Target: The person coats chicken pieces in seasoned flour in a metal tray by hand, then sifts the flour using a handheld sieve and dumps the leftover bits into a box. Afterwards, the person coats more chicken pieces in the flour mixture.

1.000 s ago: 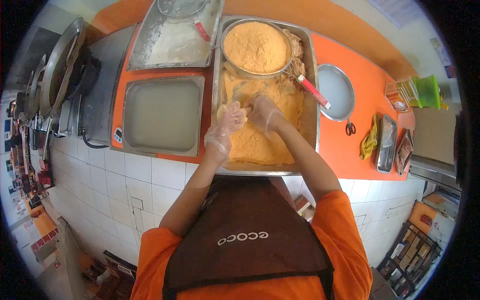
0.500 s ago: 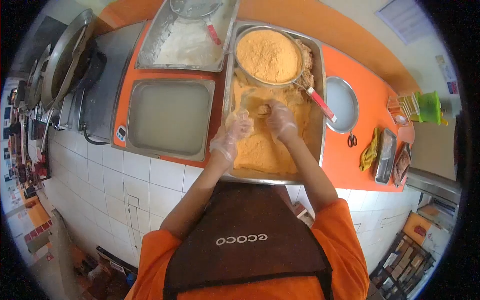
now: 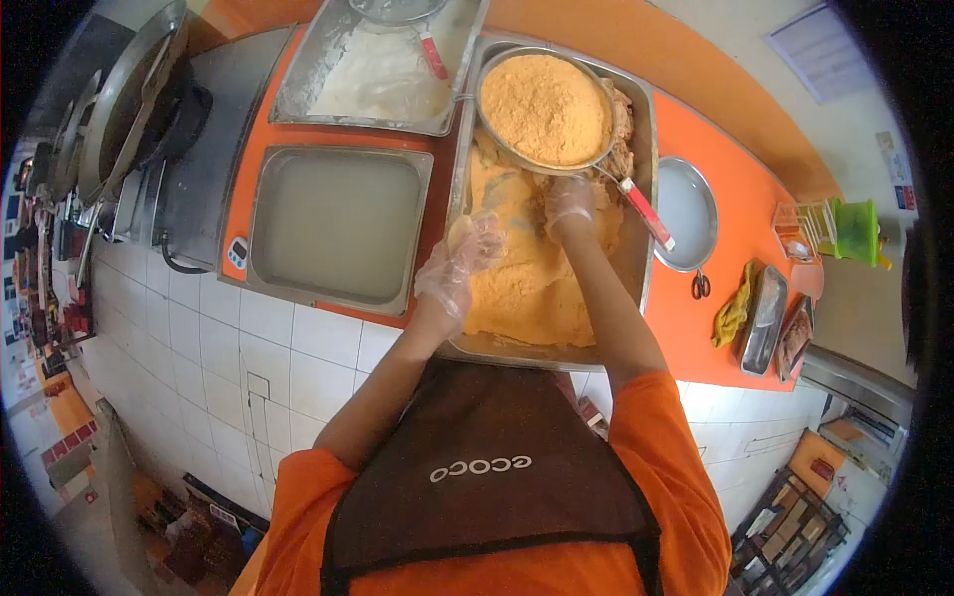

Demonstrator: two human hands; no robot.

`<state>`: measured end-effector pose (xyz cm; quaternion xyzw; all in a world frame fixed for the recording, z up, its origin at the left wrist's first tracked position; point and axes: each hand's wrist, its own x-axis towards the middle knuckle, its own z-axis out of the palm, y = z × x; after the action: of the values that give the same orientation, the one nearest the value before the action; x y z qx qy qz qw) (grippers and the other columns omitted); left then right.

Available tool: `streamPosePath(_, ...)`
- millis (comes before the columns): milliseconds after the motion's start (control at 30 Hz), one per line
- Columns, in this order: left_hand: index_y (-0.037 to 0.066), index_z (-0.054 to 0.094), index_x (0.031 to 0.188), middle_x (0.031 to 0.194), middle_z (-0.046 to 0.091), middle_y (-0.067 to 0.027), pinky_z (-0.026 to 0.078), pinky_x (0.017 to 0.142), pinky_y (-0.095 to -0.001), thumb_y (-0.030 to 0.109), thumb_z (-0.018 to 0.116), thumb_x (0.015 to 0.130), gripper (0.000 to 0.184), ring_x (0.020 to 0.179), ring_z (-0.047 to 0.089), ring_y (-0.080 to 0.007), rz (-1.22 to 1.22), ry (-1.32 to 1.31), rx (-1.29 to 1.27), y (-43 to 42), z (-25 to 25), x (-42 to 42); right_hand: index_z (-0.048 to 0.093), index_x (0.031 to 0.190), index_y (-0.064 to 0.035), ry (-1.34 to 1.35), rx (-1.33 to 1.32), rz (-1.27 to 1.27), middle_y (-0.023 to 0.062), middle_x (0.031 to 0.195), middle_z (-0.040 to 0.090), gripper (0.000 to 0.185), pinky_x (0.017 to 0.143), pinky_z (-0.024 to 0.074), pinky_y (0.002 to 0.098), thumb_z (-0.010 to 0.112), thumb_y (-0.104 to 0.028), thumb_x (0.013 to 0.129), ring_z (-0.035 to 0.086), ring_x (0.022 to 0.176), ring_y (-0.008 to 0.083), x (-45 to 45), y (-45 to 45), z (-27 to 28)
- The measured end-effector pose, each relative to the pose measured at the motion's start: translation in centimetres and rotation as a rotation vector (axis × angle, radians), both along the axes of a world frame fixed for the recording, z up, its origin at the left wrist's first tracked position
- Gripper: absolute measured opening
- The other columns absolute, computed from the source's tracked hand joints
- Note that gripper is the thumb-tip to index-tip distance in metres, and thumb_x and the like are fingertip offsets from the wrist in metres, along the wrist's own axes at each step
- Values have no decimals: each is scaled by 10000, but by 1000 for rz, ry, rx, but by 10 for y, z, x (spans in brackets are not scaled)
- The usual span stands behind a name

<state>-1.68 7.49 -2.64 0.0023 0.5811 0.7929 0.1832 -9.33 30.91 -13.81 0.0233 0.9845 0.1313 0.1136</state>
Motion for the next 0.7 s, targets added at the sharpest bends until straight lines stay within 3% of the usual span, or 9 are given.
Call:
streamPosePath(100,-18,453,1294,1197,565,-108,472,899,-316,339,401,997,467,1018,577,-166,20,72,-16,-4,-2,5,615,923,-81,-70,75,176,121,906,630,178,730,474,362,529,-87,767,595,899,283,6,-14,16)
streamPosePath(200,-15,488,1268,1103,614,-101,465,885,-298,329,399,999,445,977,580,-143,61,58,32,-2,4,2,637,1072,-58,-165,-155,194,140,1047,635,276,787,494,346,505,-107,835,623,951,241,35,-33,20)
streamPosePath(300,-17,491,1262,1097,615,-100,465,882,-302,325,400,1000,440,972,582,-147,38,70,62,-6,3,0,612,1072,-27,-3,-821,245,178,1022,626,272,745,513,377,530,-125,831,631,891,291,60,-23,28)
streamPosePath(400,-26,474,1271,1134,591,-108,468,885,-317,328,397,1000,452,993,579,-168,15,57,8,-9,0,-1,585,1052,9,-14,-475,-2,218,1017,609,266,758,506,393,550,-133,829,621,881,321,30,-3,35)
streamPosePath(467,-45,418,1313,1236,539,-139,473,908,-348,320,390,1002,481,1054,569,-209,-42,40,-51,-14,-4,1,589,997,16,39,-414,-46,221,989,614,243,762,500,404,556,-161,834,618,878,325,19,23,12)
streamPosePath(500,-34,446,1292,1170,566,-119,471,890,-332,332,393,1000,471,1024,573,-187,-8,72,-43,-13,1,5,591,970,20,67,-387,-66,223,975,616,238,764,497,410,559,-175,836,617,877,328,20,31,-5)
streamPosePath(533,-23,475,1271,1103,592,-100,469,873,-315,344,397,997,464,994,577,-166,25,110,-36,-11,10,8,607,1010,6,75,78,278,224,982,629,266,781,494,399,578,-190,832,619,907,320,37,21,-4)
streamPosePath(633,-6,506,1249,1047,615,-79,466,857,-297,356,402,995,454,966,579,-140,67,79,43,-16,11,5,607,1053,-47,42,-767,-155,189,978,636,288,821,474,398,588,-11,769,615,946,298,83,-24,64)
streamPosePath(700,-3,511,1245,1058,611,-77,466,858,-295,359,406,993,453,965,577,-135,91,45,75,-20,6,5,601,1088,-46,-78,-969,-249,198,1017,635,319,832,471,390,617,-52,770,612,970,298,83,-13,45)
